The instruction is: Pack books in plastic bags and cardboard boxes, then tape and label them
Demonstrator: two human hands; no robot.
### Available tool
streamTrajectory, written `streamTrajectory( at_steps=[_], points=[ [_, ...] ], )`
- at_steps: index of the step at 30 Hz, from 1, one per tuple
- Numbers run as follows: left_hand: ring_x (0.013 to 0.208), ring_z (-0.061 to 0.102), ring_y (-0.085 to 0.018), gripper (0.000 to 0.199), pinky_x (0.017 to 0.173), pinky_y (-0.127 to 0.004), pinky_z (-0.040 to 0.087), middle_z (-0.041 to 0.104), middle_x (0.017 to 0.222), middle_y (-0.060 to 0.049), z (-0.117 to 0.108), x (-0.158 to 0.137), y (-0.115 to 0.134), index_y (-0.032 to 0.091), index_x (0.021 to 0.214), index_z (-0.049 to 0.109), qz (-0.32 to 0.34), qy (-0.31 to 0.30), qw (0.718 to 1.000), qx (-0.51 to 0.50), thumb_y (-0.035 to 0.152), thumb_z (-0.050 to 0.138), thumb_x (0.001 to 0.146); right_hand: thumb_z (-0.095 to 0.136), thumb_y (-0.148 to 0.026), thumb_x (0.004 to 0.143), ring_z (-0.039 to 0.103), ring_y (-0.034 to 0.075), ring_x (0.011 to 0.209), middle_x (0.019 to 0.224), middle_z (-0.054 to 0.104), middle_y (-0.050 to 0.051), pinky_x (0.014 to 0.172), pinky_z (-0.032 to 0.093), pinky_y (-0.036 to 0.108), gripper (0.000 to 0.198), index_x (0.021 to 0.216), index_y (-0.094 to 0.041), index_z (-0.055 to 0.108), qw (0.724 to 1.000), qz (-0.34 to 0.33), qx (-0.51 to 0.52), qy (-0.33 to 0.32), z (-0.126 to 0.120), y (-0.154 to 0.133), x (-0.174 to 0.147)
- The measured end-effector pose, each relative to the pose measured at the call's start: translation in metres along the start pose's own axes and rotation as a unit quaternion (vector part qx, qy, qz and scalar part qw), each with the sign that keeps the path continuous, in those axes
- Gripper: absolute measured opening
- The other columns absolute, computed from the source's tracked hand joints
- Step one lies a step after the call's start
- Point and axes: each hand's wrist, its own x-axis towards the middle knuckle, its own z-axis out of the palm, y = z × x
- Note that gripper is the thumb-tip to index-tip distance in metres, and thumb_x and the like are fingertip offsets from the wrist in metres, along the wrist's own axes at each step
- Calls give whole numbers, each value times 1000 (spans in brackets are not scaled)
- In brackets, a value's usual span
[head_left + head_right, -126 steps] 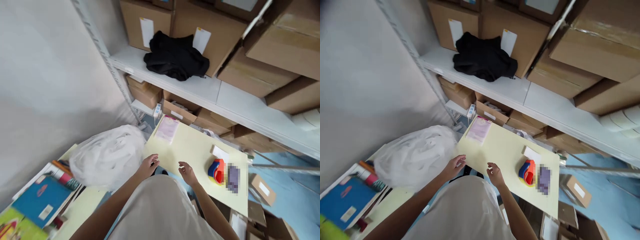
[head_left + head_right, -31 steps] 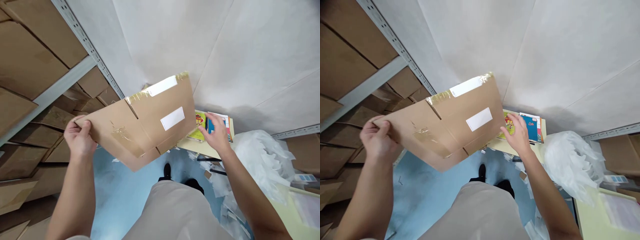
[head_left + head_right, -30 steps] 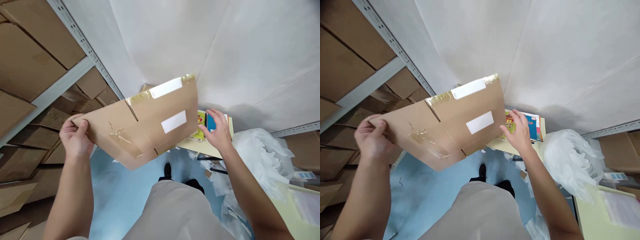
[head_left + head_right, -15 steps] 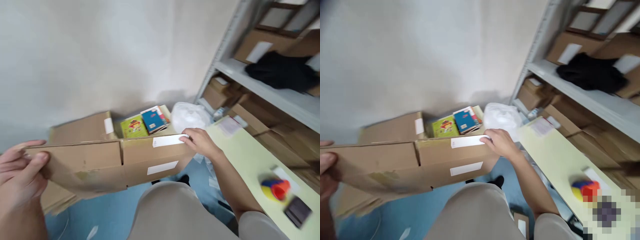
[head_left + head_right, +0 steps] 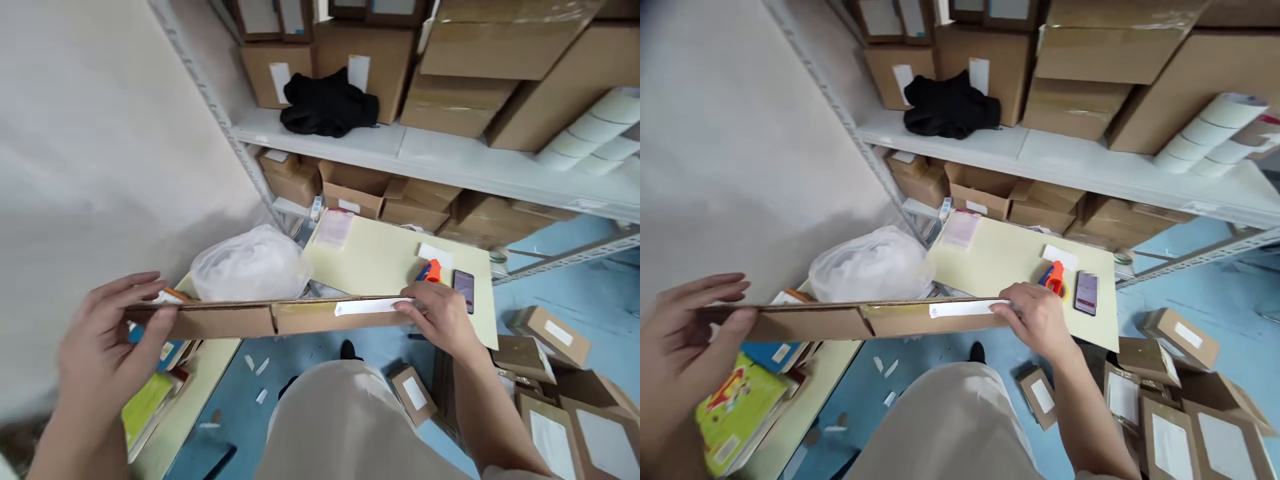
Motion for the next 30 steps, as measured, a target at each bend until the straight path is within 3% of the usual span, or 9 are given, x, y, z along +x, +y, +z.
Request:
streamTrajectory(
  at_steps=[3, 6, 12, 15, 20, 24, 30],
  points=[
    [104, 62, -27, 27, 87, -45, 49, 65, 113, -8, 56, 36, 32, 23, 100, 66, 112, -22, 993, -28, 32, 65, 74, 51, -42, 91, 63, 18, 65, 72, 68, 6, 61, 42, 26, 30, 83, -16, 66, 996, 51, -59, 51, -27, 30, -12],
    [106, 59, -25, 22, 97, -47, 41, 66, 108, -9, 107, 68, 61, 19, 94, 66, 181, -16, 983, -31, 33, 63, 78, 52, -42, 90, 62, 18, 63, 69, 68, 5, 58, 41, 26, 30, 83, -17, 66, 985, 88, -121, 86, -45, 48, -19],
    [105, 56, -24, 9, 100, -47, 35, 61, 99, -4, 189, 115, 83, 23, 84, 61, 196, -12, 977, -82, 29, 62, 78, 52, -47, 89, 61, 18, 62, 67, 67, 5, 58, 38, 26, 34, 82, -18, 68, 958, 159, -200, 128, -52, 64, -14],
    [110, 53, -24, 13, 101, -47, 34, 57, 105, -3, 220, 134, 73, 25, 88, 60, 188, -40, 977, -91, 24, 62, 75, 48, -49, 90, 62, 19, 65, 72, 69, 6, 58, 37, 26, 37, 83, -18, 68, 951, 186, -218, 113, -43, 73, -1],
    [111, 52, -26, 20, 103, -48, 31, 55, 108, -7, 263, 154, 39, 19, 90, 62, 189, -89, 967, -146, 26, 64, 71, 43, -51, 92, 61, 19, 69, 77, 70, 8, 61, 34, 27, 43, 86, -17, 67, 948, 212, -228, 72, -19, 87, 28],
    [112, 51, -27, 21, 104, -47, 31, 55, 111, -8, 286, 157, 9, 20, 90, 62, 156, -136, 968, -145, 28, 63, 71, 39, -52, 94, 59, 19, 69, 77, 69, 8, 63, 33, 28, 46, 85, -17, 67, 947, 227, -221, 45, 2, 90, 48],
    [113, 51, -28, 23, 101, -47, 34, 54, 114, -10, 310, 157, -19, 20, 90, 62, 144, -149, 966, -155, 32, 59, 71, 35, -52, 95, 58, 19, 72, 77, 69, 8, 68, 31, 30, 46, 85, -17, 64, 944, 236, -229, 11, 24, 92, 62]
  ],
)
